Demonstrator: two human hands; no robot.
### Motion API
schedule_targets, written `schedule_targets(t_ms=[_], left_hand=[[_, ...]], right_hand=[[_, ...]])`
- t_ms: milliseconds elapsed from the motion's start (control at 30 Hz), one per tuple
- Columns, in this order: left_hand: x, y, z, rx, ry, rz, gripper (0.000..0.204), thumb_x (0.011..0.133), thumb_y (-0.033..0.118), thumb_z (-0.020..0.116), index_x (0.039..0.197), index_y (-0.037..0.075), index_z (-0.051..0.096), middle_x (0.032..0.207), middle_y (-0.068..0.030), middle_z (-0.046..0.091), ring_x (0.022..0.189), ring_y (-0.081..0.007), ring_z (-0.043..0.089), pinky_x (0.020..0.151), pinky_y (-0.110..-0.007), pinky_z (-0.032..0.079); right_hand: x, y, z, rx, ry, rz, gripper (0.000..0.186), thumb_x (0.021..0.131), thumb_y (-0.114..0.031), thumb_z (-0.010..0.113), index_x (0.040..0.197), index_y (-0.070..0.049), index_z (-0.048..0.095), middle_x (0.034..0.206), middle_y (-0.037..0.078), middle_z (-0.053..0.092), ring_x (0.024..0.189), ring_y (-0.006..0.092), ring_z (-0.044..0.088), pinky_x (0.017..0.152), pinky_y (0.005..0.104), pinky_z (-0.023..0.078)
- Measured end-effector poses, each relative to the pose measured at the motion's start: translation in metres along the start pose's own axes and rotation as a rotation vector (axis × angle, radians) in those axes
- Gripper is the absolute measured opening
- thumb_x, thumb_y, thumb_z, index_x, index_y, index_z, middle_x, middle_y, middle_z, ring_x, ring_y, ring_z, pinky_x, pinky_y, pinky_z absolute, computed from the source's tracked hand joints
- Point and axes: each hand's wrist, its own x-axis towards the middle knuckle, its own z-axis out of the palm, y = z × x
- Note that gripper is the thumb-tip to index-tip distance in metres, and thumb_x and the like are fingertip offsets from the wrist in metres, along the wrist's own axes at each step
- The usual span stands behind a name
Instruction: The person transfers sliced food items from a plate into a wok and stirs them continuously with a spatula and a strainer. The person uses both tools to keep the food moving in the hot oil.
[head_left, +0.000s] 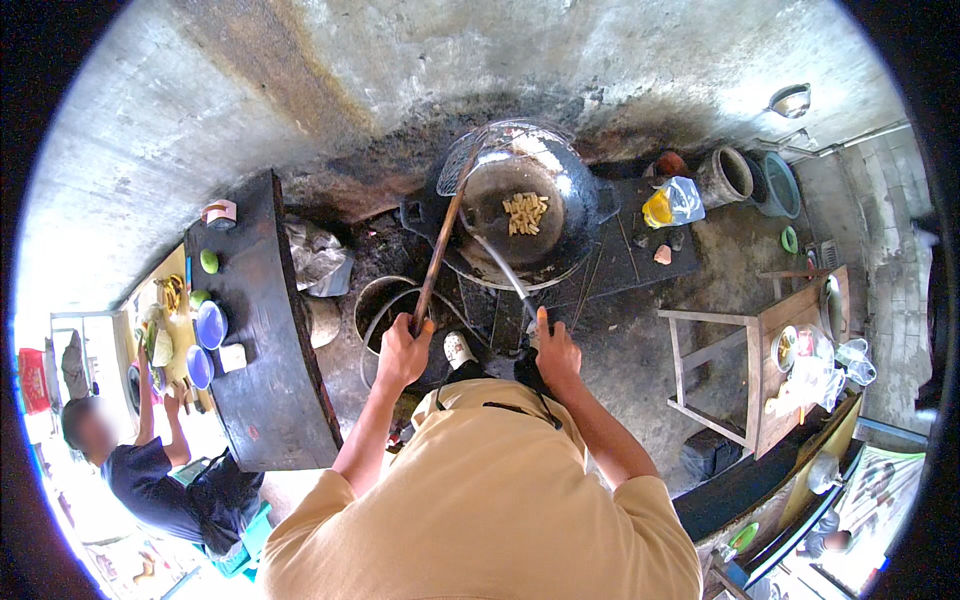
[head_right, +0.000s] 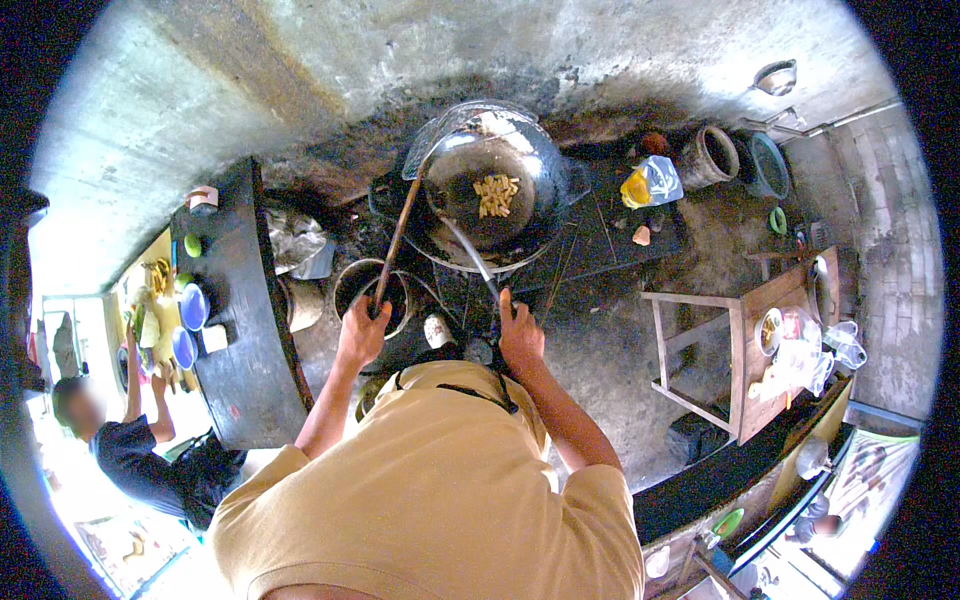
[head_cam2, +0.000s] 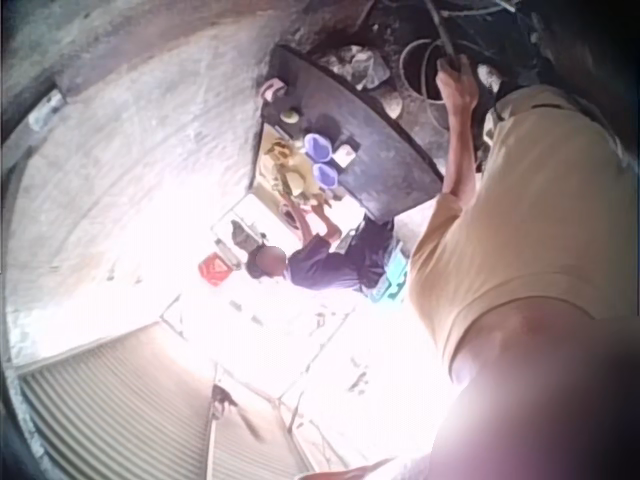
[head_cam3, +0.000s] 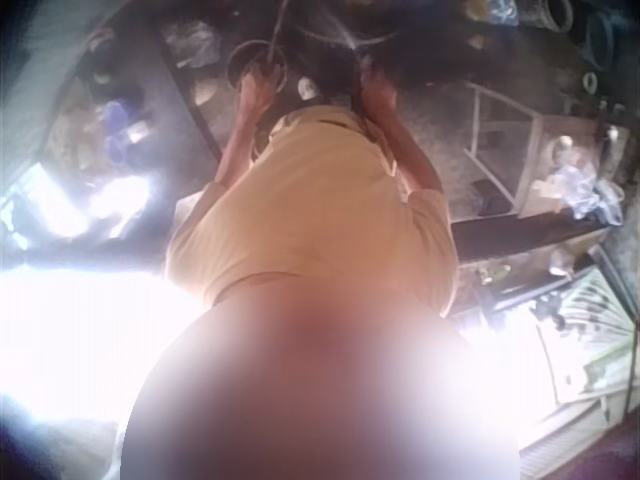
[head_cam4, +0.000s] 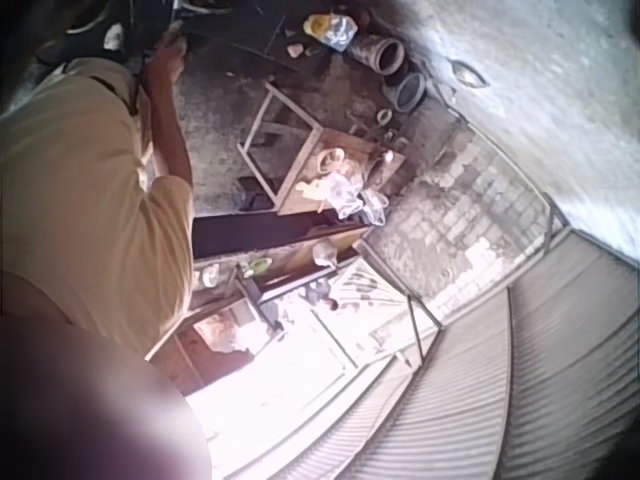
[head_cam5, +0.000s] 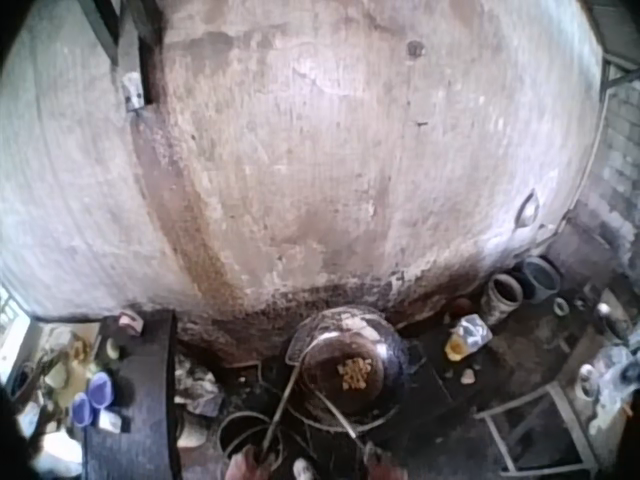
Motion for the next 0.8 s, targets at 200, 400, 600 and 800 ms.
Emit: schedule_targets(t_ms=[200,400,600,800], left_hand=[[-0.001,0.002,0.001,0.019,-0.002,-0.019,0.044,0.093,0.035,0.063,0.106,-0.007,0.061,0.087,-0.0347,0.065,0.092,-0.0513,0.064,0.078,-0.053,0.05],[-0.001,0.001,0.005,0.033,0.003,-0.01,0.044,0.093,0.035,0.064,0.106,-0.007,0.061,0.087,-0.0343,0.065,0.091,-0.051,0.064,0.078,-0.053,0.05],[0.002,-0.001,0.011,0.048,-0.03,-0.047,0.045,0.093,0.036,0.064,0.108,-0.006,0.061,0.088,-0.0334,0.066,0.091,-0.05,0.065,0.078,-0.053,0.051],[0.013,-0.018,0.036,0.096,-0.027,-0.047,0.046,0.093,0.036,0.064,0.112,-0.005,0.059,0.088,-0.0331,0.067,0.09,-0.0503,0.066,0.079,-0.054,0.052]], right_hand=[[-0.004,0.013,-0.019,0.053,0.045,0.102,0.085,0.079,-0.007,0.066,0.154,-0.015,0.028,0.111,0.019,0.056,0.094,0.0378,0.067,0.071,0.0483,0.059],[-0.041,0.027,-0.019,0.044,-0.006,-0.13,0.078,0.081,-0.003,0.062,0.153,-0.017,0.035,0.106,0.018,0.053,0.086,0.0383,0.065,0.065,0.0508,0.056],[-0.026,0.047,-0.036,-0.029,0.067,0.002,0.08,0.081,-0.007,0.064,0.154,-0.018,0.032,0.105,0.016,0.053,0.086,0.0377,0.065,0.068,0.0515,0.055],[-0.031,0.044,-0.091,0.372,0.133,0.238,0.049,0.091,-0.02,0.066,0.138,-0.008,0.059,0.1,0.021,0.07,0.09,0.0393,0.067,0.082,0.0495,0.052]])
